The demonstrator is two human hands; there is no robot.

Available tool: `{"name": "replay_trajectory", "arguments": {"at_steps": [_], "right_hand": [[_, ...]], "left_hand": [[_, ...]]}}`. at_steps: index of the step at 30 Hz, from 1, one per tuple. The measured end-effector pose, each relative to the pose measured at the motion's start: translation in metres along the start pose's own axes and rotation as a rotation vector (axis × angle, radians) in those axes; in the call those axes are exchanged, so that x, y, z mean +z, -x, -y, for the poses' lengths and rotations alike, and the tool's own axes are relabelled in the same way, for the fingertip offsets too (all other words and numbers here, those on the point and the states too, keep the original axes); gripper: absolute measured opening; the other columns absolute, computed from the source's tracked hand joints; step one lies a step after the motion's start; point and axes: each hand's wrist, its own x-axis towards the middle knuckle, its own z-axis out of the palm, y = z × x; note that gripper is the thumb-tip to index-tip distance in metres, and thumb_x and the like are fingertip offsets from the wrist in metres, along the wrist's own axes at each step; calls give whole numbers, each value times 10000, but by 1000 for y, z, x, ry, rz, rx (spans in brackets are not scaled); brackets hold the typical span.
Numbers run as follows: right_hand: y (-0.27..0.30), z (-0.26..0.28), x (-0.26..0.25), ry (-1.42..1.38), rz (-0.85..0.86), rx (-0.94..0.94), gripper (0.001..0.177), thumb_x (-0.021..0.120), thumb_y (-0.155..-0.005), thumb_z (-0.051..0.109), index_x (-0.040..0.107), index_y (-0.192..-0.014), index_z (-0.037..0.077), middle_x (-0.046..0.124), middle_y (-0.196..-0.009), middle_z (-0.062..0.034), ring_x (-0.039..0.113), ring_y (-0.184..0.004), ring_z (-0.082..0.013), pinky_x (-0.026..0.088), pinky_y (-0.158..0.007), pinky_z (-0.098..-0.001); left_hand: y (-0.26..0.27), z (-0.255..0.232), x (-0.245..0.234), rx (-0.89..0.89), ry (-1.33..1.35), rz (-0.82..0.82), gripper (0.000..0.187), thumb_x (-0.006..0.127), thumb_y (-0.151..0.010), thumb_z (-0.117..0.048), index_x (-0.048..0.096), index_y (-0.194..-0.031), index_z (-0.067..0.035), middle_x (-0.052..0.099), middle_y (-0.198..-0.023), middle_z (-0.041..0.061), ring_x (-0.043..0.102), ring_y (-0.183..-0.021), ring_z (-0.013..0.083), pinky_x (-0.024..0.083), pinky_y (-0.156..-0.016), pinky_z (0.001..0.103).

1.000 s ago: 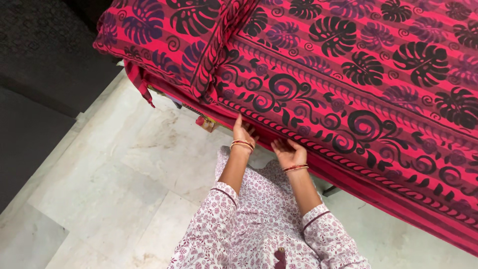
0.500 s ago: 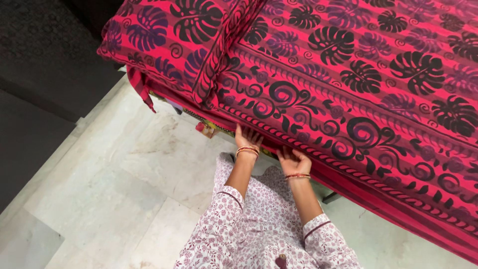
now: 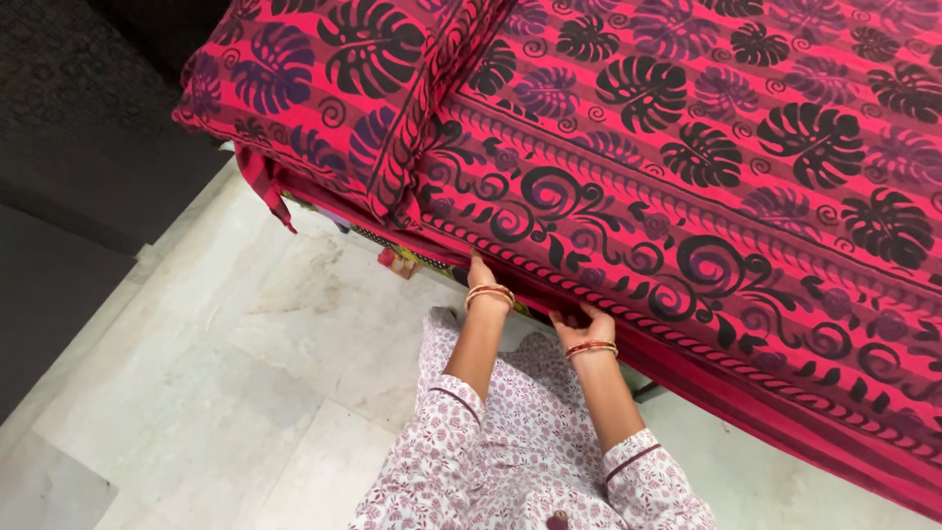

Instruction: The person spreads a red patterned bedsheet over a mattress, aligns the edges, and tucks the sheet under the mattress on all sides. The person smooths the surface and adjusts the corners to ensure a neat fit.

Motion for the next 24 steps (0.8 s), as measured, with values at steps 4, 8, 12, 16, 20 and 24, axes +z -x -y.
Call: {"name": "replay_trajectory", "arguments": {"at_steps": [4, 8, 12, 16, 20, 24], "right_hand": [[-8, 13, -7, -97, 35, -27, 376, 502, -901, -15, 526, -1275, 13, 562, -1263, -172, 541, -1189, -330, 363, -1163, -622], [-7, 15, -10, -99, 154, 11, 422, 485, -840, -28, 607, -1243, 0, 630, -1264, -199, 578, -1214, -352, 361, -1121, -625], [5, 17, -14, -65, 176, -20, 393, 498, -815, -12, 623, -1182, 47, 620, -1220, -156, 574, -1180, -332, 381, -1116, -658], [6, 15, -12, -14, 231, -48, 398, 492, -805, -30, 639, -1157, 83, 631, -1199, -91, 594, -1158, -294, 393, -1109, -639], [-2, 14, -14, -70, 180, -43, 356, 478, -819, -10, 645, -1132, 27, 664, -1192, -143, 613, -1130, -322, 422, -1075, -591], [-4, 24, -10, 106, 38, -67, 298, 482, -878, 17, 630, -1136, 27, 659, -1174, -161, 614, -1096, -349, 464, -1070, -568]], "left_hand": [[1, 8, 6, 26, 123, 60, 684, 466, -978, -578, 557, -1429, -72, 536, -1531, 63, 524, -1330, 226, 365, -1141, 397], [8, 0, 8, 34, 208, 118, 750, 475, -933, -644, 562, -1437, -95, 578, -1476, 74, 571, -1265, 250, 431, -1101, 431], [20, -15, -10, -43, 318, 100, 863, 477, -956, -748, 476, -1475, -59, 547, -1402, 163, 558, -1246, 327, 476, -1067, 497], [8, -22, -29, -70, 268, 258, 785, 486, -933, -695, 507, -1423, -82, 615, -1322, 142, 611, -1196, 334, 532, -980, 501], [-23, -24, -41, -7, -46, 242, 479, 521, -976, -412, 569, -1332, -94, 625, -1244, 132, 652, -1097, 319, 584, -854, 470], [-38, -47, -42, 82, -112, 203, 327, 537, -986, -217, 608, -1218, 3, 694, -1041, 189, 673, -870, 356, 597, -695, 427]]}}
